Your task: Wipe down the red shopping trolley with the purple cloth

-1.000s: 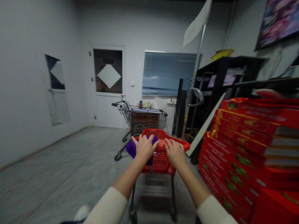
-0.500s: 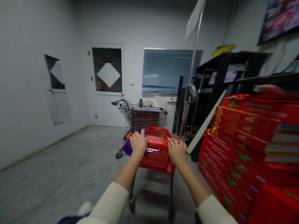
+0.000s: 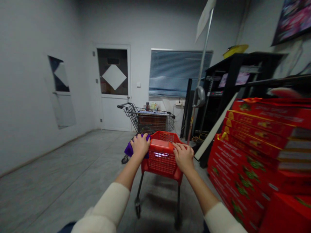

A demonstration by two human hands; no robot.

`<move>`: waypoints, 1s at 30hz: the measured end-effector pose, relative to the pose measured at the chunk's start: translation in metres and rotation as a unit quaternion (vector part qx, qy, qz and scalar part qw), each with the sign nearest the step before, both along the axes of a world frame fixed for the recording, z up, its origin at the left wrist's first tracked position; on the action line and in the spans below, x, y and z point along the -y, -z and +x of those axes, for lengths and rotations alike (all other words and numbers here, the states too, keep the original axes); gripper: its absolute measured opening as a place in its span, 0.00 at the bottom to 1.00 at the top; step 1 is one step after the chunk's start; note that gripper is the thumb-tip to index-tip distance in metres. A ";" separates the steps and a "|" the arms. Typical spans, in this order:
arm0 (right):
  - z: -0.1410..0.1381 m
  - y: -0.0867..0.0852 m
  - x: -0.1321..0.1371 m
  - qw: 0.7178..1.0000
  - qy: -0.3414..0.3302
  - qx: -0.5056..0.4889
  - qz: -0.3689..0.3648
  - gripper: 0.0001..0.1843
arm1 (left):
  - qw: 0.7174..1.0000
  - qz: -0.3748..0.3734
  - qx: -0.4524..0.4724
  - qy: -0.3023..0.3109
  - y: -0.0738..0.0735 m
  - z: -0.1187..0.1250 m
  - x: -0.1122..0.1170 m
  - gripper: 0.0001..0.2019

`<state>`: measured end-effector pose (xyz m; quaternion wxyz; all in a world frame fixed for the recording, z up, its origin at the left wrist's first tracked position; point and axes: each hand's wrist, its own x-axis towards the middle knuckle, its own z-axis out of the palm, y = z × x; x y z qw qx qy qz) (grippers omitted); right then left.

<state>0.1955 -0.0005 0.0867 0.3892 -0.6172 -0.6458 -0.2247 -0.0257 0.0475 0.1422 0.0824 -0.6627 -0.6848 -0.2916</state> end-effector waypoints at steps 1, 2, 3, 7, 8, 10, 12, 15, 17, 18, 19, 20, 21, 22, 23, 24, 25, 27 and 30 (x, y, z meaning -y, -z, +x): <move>-0.002 0.001 -0.001 1.000 -0.001 -0.002 0.007 0.18 | 1.000 0.005 0.004 -0.015 0.001 0.007 0.002 0.21; -0.003 0.001 -0.001 1.000 -0.002 -0.004 0.013 0.17 | 1.000 0.008 0.007 -0.022 0.003 0.015 0.006 0.21; -0.004 0.002 -0.002 1.000 -0.002 -0.004 0.018 0.17 | 1.000 0.012 0.007 -0.019 0.005 0.024 0.010 0.21; -0.002 0.002 -0.001 1.000 0.002 0.006 0.028 0.17 | 0.998 0.045 -0.015 0.047 0.011 0.059 0.027 0.21; -0.002 0.002 0.000 1.000 0.003 0.008 0.029 0.17 | 0.996 0.053 -0.022 0.065 0.011 0.063 0.029 0.21; 0.001 0.002 0.000 1.000 0.001 0.012 0.028 0.17 | 0.992 0.059 -0.036 0.109 0.012 0.063 0.030 0.21; 0.002 0.002 0.000 1.000 -0.006 0.013 0.025 0.17 | 0.987 0.054 -0.042 0.146 0.010 0.051 0.024 0.20; 0.002 0.003 -0.002 0.999 -0.018 0.009 0.029 0.17 | 0.989 0.040 -0.034 0.141 0.008 0.021 0.009 0.20; -0.001 0.005 -0.004 0.999 -0.021 0.003 0.039 0.16 | 0.994 0.033 -0.020 0.100 0.007 0.004 -0.001 0.20; -0.003 0.005 -0.005 0.999 -0.021 0.000 0.044 0.16 | 0.996 0.030 -0.013 0.078 0.007 0.000 -0.005 0.20; -0.006 0.006 -0.006 0.999 -0.019 -0.003 0.049 0.16 | 0.998 0.029 -0.007 0.058 0.007 -0.002 -0.007 0.20; -0.008 0.007 -0.007 0.998 -0.017 -0.006 0.053 0.16 | 0.999 0.029 -0.002 0.043 0.008 0.000 -0.007 0.20; -0.010 0.007 -0.008 0.998 -0.014 -0.008 0.056 0.16 | 0.999 0.030 0.002 0.032 0.009 0.004 -0.007 0.20; -0.011 0.008 -0.008 0.998 -0.012 -0.009 0.058 0.16 | 0.999 0.031 0.004 0.027 0.010 0.011 -0.005 0.20; -0.013 0.008 -0.009 0.998 -0.009 -0.010 0.058 0.16 | 0.999 0.035 0.003 0.026 0.012 0.020 -0.001 0.20; -0.014 0.008 -0.009 0.998 -0.006 -0.010 0.057 0.16 | 0.999 0.040 -0.001 0.031 0.013 0.030 0.003 0.20; -0.014 0.007 -0.008 0.998 -0.002 -0.010 0.056 0.16 | 0.998 0.046 -0.007 0.041 0.015 0.041 0.007 0.20; -0.014 0.007 -0.007 0.999 0.004 -0.005 0.050 0.16 | 0.994 0.060 -0.029 0.083 0.016 0.057 0.016 0.20; -0.011 0.006 -0.004 0.999 0.010 0.010 0.040 0.16 | 0.979 0.061 -0.068 0.180 0.011 0.063 0.018 0.20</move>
